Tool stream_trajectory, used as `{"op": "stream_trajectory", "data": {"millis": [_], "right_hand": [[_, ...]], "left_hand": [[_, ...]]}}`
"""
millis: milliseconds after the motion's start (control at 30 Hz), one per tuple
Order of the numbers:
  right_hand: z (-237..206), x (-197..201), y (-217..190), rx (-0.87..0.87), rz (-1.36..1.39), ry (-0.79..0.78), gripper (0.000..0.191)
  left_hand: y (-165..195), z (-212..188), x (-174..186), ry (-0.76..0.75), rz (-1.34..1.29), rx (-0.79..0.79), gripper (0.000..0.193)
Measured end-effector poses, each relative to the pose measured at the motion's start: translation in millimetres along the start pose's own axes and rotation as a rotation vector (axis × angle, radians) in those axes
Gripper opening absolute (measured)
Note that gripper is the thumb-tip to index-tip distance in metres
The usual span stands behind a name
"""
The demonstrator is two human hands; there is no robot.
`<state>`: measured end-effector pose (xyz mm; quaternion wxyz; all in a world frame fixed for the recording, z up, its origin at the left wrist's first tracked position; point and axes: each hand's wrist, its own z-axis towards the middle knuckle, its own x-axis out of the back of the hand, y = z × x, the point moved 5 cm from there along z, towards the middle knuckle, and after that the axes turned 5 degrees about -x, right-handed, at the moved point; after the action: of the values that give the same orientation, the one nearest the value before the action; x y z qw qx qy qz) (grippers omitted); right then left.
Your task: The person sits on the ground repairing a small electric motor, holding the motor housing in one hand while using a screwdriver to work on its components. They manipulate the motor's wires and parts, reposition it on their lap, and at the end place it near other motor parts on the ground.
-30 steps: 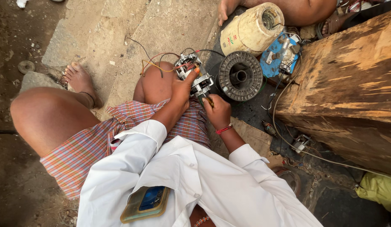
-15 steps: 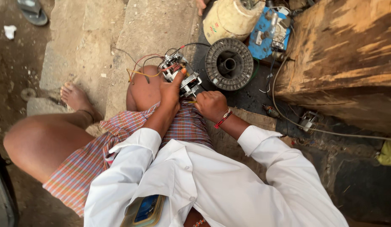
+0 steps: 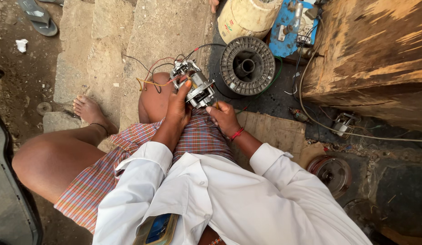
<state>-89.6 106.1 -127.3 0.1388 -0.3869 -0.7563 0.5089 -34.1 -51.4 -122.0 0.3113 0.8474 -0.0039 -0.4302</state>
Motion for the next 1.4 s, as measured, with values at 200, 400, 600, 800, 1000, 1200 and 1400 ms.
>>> {"op": "stream_trajectory", "data": {"millis": [200, 400, 600, 800, 1000, 1200, 1400], "right_hand": [[-8, -19, 18, -0.259, 0.636, -0.206, 0.017], [-13, 3, 21, -0.323, 0.230, -0.080, 0.015], [-22, 68, -11, -0.102, -0.193, 0.220, 0.026], [-35, 85, -102, 0.141, -0.647, 0.146, 0.024], [-43, 33, -199, 0.391, -1.080, -0.043, 0.022], [-15, 24, -225, 0.315, -1.398, -0.082, 0.031], [4, 15, -244, 0.323, -1.332, -0.219, 0.025]], "left_hand": [[3, -7, 2, -0.203, -0.128, 0.025, 0.058], [-2, -2, 6, -0.188, -0.025, 0.004, 0.052], [-4, -6, 5, -0.273, 0.220, -0.164, 0.063], [-11, -10, -2, -0.402, 0.497, -0.204, 0.066], [-11, -17, -8, -0.473, 0.639, -0.215, 0.072], [-14, -17, -8, -0.482, 0.690, -0.164, 0.082], [-19, -12, -6, -0.487, 0.705, -0.160, 0.091]]}}
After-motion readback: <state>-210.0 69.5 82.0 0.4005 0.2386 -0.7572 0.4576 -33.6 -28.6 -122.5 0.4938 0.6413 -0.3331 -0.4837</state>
